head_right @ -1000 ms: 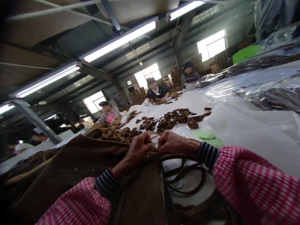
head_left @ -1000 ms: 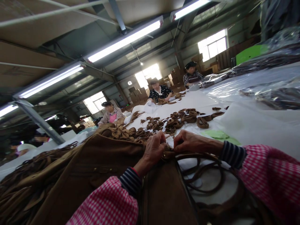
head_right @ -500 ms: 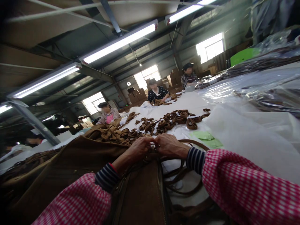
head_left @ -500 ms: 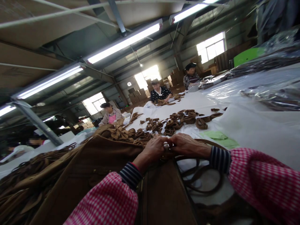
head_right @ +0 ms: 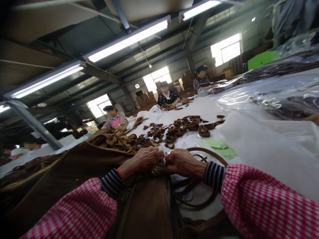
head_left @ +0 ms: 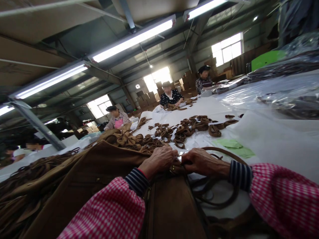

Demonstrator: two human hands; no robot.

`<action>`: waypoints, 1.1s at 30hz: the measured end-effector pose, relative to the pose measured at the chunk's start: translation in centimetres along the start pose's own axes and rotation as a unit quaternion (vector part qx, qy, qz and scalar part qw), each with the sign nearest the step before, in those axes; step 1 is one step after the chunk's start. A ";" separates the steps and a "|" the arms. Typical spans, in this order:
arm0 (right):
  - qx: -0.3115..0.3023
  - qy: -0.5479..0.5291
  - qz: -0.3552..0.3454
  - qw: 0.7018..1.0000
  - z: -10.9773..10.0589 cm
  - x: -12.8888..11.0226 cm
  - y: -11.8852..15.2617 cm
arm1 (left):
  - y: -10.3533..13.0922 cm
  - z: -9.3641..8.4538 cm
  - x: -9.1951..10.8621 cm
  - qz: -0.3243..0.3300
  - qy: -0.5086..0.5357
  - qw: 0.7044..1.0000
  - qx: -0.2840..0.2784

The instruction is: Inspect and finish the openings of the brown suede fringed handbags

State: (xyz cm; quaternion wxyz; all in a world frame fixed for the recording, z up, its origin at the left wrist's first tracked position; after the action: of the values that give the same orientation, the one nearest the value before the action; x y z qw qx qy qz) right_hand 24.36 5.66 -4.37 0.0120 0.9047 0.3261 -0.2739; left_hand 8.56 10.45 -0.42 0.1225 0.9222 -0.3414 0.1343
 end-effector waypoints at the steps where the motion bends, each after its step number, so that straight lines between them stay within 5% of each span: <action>1: -0.004 -0.022 -0.012 1.000 0.1 0.1 0.2 | 0.0 0.1 -0.1 0.005 -0.020 1.000 -0.005; 8: 0.065 0.007 0.043 0.997 0.0 0.1 1.0 | 0.3 -0.3 -1.0 0.029 -0.084 0.996 -0.016; 12: 0.107 0.071 0.008 0.992 0.2 -0.9 1.0 | 0.6 -1.4 -1.1 0.046 -0.093 0.994 -0.027; 18: 0.139 0.020 -0.019 0.990 -0.4 -1.0 0.6 | 1.3 -3.1 -2.1 0.049 -0.069 0.996 -0.028; 21: 0.111 -0.008 -0.026 0.993 -0.5 -1.2 0.7 | 1.1 -3.1 -2.5 0.079 -0.053 0.995 -0.011; 26: -0.026 -0.078 -0.075 0.994 0.2 -2.1 2.5 | 0.6 -2.0 -3.2 0.086 -0.067 0.994 -0.011; 33: -0.048 -0.186 -0.049 0.980 0.6 -0.3 2.8 | 0.8 -2.2 -2.8 0.064 -0.064 0.996 0.003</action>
State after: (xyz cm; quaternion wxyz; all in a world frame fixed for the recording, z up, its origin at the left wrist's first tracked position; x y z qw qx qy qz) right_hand 25.52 3.18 -5.12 0.1022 0.8193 0.3751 -0.4214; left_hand 5.65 12.26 0.82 0.0886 0.9056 -0.4063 0.0835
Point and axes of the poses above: each hand's wrist, its own y-axis away from the middle knuckle, its own z-axis out of the palm, x = y × z, the point moved 4 cm from there along -y, towards the middle knuckle, and after that the axes turned 9 degrees about -x, right-handed, at the moved point
